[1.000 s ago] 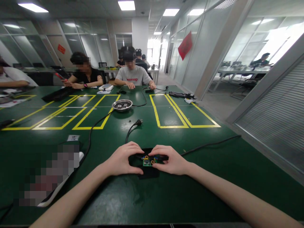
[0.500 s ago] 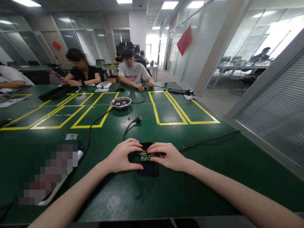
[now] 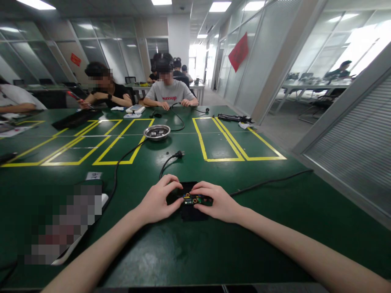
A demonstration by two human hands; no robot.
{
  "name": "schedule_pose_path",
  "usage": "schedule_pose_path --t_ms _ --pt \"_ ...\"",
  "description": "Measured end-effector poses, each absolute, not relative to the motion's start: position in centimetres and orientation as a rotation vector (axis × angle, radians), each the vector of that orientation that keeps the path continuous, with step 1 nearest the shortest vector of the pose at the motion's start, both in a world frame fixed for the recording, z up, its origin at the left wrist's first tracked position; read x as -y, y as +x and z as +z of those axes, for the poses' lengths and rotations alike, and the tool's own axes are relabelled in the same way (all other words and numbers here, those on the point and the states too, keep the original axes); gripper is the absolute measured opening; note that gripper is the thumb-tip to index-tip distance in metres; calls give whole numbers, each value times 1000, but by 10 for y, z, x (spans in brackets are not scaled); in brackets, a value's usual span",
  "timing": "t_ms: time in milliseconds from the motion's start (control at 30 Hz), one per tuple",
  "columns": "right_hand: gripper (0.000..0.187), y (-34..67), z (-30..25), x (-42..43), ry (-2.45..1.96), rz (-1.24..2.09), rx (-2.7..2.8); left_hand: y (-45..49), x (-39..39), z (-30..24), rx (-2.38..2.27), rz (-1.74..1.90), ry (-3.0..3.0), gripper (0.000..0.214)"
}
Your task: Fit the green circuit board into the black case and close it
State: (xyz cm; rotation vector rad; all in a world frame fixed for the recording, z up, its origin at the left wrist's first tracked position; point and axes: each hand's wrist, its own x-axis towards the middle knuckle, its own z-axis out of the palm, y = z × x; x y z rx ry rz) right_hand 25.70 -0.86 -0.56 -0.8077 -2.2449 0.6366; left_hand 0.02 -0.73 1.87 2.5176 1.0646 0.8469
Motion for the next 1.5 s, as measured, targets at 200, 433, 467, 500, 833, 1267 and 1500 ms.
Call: schedule_pose_path --t_ms 200,433,467,500,833,1267,1500 --pt "49 262 -5 7 -856 478 2299 -8 0 18 -1014 686 2601 6" --pt "65 262 -4 5 -902 474 2297 -11 -7 14 -1100 643 2598 12" --pt "60 262 -3 5 -898 481 2280 -12 -7 15 -1107 634 2586 14" --pt "55 263 -2 5 -893 488 2265 -13 -7 15 -1109 621 2574 16" --pt "45 274 7 5 -918 593 2300 -14 -5 17 -1066 589 2525 16" --pt "14 275 4 -1 -1001 455 2301 -14 -5 19 -1053 645 2538 21" --pt "13 288 9 -4 -835 394 2313 -12 1 28 -1005 763 2445 21"
